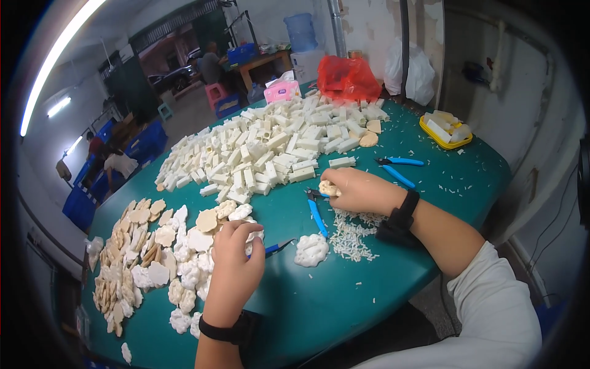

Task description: Trim excess material from foam molded parts using pliers and a small knife.

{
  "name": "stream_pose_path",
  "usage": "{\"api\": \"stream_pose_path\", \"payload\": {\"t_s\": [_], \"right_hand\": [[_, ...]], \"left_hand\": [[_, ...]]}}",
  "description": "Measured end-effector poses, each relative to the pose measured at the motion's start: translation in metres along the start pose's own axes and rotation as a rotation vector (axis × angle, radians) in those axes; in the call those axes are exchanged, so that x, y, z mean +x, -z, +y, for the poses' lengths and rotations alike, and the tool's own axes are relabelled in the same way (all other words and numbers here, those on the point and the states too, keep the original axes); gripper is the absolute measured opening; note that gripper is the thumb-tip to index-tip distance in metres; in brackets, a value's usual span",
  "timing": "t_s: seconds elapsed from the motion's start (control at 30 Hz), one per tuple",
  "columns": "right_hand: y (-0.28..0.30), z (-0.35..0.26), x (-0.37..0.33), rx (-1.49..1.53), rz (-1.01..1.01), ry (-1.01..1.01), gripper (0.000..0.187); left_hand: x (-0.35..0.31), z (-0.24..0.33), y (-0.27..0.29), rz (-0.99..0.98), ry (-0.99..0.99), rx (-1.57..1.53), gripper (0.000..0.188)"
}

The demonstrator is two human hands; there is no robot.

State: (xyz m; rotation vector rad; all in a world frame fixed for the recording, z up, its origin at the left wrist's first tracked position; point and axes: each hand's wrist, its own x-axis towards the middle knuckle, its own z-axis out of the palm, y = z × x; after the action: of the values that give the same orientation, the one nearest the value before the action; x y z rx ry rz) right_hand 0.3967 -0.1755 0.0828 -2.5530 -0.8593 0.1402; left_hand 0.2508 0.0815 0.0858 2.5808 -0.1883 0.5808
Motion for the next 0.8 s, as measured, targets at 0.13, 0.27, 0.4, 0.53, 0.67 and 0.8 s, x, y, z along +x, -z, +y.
{"api": "stream_pose_path", "payload": {"t_s": [0.13, 0.27, 0.4, 0.53, 0.67, 0.8], "right_hand": [[-0.004, -0.014, -0.012, 0.215, 0.283, 0.188, 0.037], [0.002, -0.057, -0.038, 0.399, 0.374, 0.454, 0.034], [-0.015, -0.070, -0.042, 0.432, 0.375, 0.772, 0.035], [-0.024, -0.078, -0.052, 0.509, 0.294, 0.828, 0.044], [-0.026, -0.075, -0.051, 0.496, 0.285, 0.777, 0.049], [-0.022, -0.080, -0.055, 0.576, 0.237, 0.717, 0.051]], "left_hand": [[0.005, 0.025, 0.009, -0.139, 0.235, -0.316, 0.023], [-0.002, 0.031, 0.008, -0.228, 0.166, -0.409, 0.042], [-0.006, 0.037, 0.002, -0.270, 0.138, -0.629, 0.059], [-0.004, 0.041, 0.008, -0.322, 0.190, -0.758, 0.046], [-0.004, 0.043, 0.009, -0.311, 0.258, -0.694, 0.040], [-0.005, 0.040, 0.004, -0.263, 0.269, -0.695, 0.041]]}}
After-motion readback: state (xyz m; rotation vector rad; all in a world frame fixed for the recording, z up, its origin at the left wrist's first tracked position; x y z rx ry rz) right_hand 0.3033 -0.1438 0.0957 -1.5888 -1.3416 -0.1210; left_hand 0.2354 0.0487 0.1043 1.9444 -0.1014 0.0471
